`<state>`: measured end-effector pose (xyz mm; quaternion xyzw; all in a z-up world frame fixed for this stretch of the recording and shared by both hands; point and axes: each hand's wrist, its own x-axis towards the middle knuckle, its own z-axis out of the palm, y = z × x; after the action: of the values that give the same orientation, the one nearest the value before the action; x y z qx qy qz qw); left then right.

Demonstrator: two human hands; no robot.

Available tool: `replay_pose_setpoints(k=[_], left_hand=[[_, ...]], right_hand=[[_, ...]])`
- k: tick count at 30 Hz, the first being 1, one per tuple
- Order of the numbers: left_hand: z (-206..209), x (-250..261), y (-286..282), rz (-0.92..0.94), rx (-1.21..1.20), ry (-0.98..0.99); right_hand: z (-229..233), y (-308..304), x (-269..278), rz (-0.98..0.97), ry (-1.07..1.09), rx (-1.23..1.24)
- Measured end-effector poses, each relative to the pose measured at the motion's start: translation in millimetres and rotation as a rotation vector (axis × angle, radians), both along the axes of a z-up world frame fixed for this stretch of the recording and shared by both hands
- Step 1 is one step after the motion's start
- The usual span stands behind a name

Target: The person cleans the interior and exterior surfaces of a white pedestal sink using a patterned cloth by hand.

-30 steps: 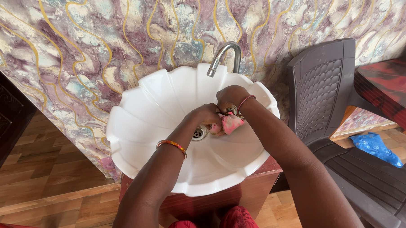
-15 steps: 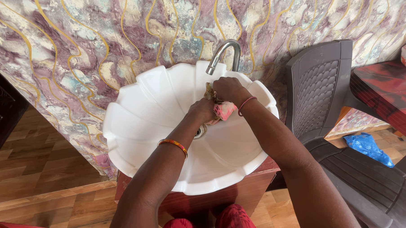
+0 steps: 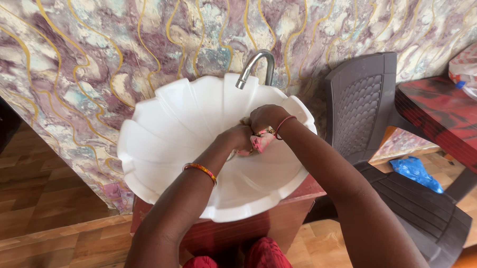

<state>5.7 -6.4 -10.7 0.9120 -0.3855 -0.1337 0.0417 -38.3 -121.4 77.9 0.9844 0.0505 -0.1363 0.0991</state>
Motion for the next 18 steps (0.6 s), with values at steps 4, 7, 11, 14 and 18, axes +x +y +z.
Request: replay_pose_setpoints(k=[4, 7, 11, 14, 18], left_hand=[[19.7, -28.3, 1.5, 0.003, -0.023, 0.061], [43.6, -58.8, 1.5, 0.056, 0.07, 0.31], [74.4, -100.3, 3.9, 0.026, 0.136, 0.29], [93.1, -143.0, 23.3, 0.051, 0.103, 0.294], [123.3, -185.4, 54.7, 0.045, 0.072, 0.192]], right_hand=[[4.7, -9.8, -35.2, -0.059, 0.049, 0.057], [-0.5, -17.6, -58.0, 0.031, 0.165, -0.011], [10.0, -29.6, -89.7, 0.281, 0.177, -0.115], [24.3, -19.2, -129.8, 0.312, 0.16, -0.047], [57.8, 1.9, -181.9, 0.143, 0.106, 0.09]])
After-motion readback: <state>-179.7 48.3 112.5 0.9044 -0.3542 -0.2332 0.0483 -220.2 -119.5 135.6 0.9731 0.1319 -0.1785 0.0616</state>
